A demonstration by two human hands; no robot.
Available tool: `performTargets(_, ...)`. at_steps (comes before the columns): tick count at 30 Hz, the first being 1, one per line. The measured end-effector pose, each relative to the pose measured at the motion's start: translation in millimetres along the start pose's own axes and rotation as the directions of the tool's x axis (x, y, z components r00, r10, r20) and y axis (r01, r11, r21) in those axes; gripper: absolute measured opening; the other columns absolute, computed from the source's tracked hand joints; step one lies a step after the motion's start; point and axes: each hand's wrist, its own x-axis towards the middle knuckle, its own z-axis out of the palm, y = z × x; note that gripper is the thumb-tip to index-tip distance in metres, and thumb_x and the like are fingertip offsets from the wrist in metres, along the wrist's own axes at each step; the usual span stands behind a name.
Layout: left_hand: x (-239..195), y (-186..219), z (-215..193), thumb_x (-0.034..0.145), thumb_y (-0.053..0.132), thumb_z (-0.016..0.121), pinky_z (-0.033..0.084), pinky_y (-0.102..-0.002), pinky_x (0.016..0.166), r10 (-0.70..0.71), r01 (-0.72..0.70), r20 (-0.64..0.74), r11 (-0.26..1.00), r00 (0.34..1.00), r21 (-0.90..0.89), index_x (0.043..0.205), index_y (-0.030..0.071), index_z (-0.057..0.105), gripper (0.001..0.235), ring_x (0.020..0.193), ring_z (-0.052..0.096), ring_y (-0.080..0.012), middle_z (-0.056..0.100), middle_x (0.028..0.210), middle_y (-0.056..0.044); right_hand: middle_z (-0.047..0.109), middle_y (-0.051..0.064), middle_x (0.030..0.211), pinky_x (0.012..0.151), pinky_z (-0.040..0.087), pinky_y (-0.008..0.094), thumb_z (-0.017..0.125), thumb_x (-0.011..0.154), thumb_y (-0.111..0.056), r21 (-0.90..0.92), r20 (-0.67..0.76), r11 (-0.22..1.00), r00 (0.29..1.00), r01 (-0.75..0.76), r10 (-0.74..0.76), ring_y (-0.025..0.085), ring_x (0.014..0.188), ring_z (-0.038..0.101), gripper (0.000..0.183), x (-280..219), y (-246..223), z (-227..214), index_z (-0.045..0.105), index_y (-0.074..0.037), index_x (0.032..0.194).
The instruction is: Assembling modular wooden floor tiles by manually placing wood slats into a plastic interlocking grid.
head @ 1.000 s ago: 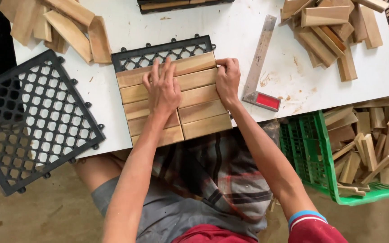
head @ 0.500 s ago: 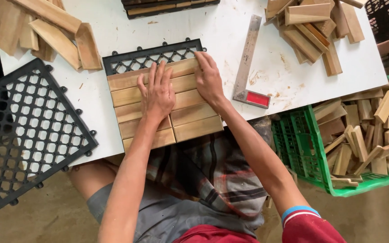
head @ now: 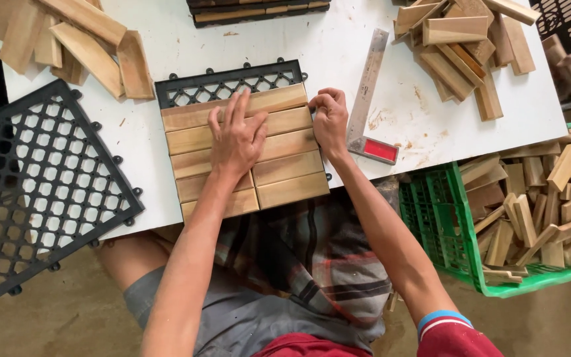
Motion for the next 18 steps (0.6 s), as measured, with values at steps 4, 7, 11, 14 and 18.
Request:
performTargets(4, 1.0, 5.3, 3.4, 0.101, 0.041, 0.056, 0.025, -0.056, 0.109, 0.057, -0.057, -0.001, 0.998, 0.998, -0.001, 0.118, 0.026, 0.069, 0.026, 0.147, 0.039, -0.0270, 0.045, 0.157, -0.006, 0.055, 0.011, 0.113, 0.095, 0.053, 0.039, 0.040, 0.088, 0.015, -0.008, 0.009, 0.997, 0.997, 0.083, -0.083, 0.031, 0.107, 0.064, 0.042, -7.1, -13.9, -1.9, 0.073, -0.011, 0.087)
performTargets(7, 2.7, 7.7, 0.3, 0.101, 0.042, 0.056, 0.027, -0.056, 0.108, 0.007, -0.008, 0.028, 1.000, 1.000, 0.009, 0.129, 0.019, 0.068, 0.038, 0.148, 0.037, -0.0293, 0.044, 0.157, -0.012, 0.049, 0.016, 0.120, 0.103, 0.050, 0.050, 0.042, 0.095, 0.013, -0.055, 0.080, 0.987, 0.986, 0.151, -0.147, 0.044, 0.118, 0.061, 0.041, -8.0, -12.4, -2.1, 0.073, -0.010, 0.108)
performTargets(11, -1.1, 5.8, 1.9, 0.101, 0.044, 0.054, 0.026, -0.055, 0.108, 0.005, -0.006, 0.040, 1.000, 0.999, 0.009, 0.134, 0.019, 0.066, 0.044, 0.147, 0.037, -0.0297, 0.044, 0.156, -0.013, 0.046, 0.015, 0.121, 0.103, 0.050, 0.050, 0.044, 0.098, 0.009, -0.082, 0.137, 0.975, 0.971, 0.209, -0.196, 0.044, 0.119, 0.060, 0.039, -5.6, -5.8, -0.9, 0.073, -0.014, 0.111)
performTargets(14, 0.6, 5.3, 4.6, 0.100, 0.044, 0.054, 0.026, -0.055, 0.108, 0.008, -0.009, 0.043, 1.000, 0.999, 0.016, 0.135, 0.019, 0.066, 0.045, 0.148, 0.036, -0.0303, 0.045, 0.155, -0.014, 0.048, 0.013, 0.120, 0.103, 0.050, 0.050, 0.047, 0.099, 0.006, -0.126, 0.239, 0.950, 0.938, 0.286, -0.251, 0.042, 0.118, 0.060, 0.038, 6.5, 7.8, -4.8, 0.074, -0.018, 0.111)
performTargets(18, -0.8, 5.0, 4.7, 0.099, 0.046, 0.054, 0.026, -0.055, 0.109, -0.003, 0.002, 0.050, 1.000, 0.999, 0.016, 0.135, 0.020, 0.067, 0.046, 0.147, 0.036, -0.0334, 0.047, 0.154, -0.013, 0.053, 0.010, 0.116, 0.094, 0.055, 0.045, 0.055, 0.097, 0.003, -0.180, 0.446, 0.897, 0.846, 0.403, -0.291, 0.037, 0.111, 0.066, 0.031, 27.1, 10.0, -16.7, 0.077, -0.017, 0.106)
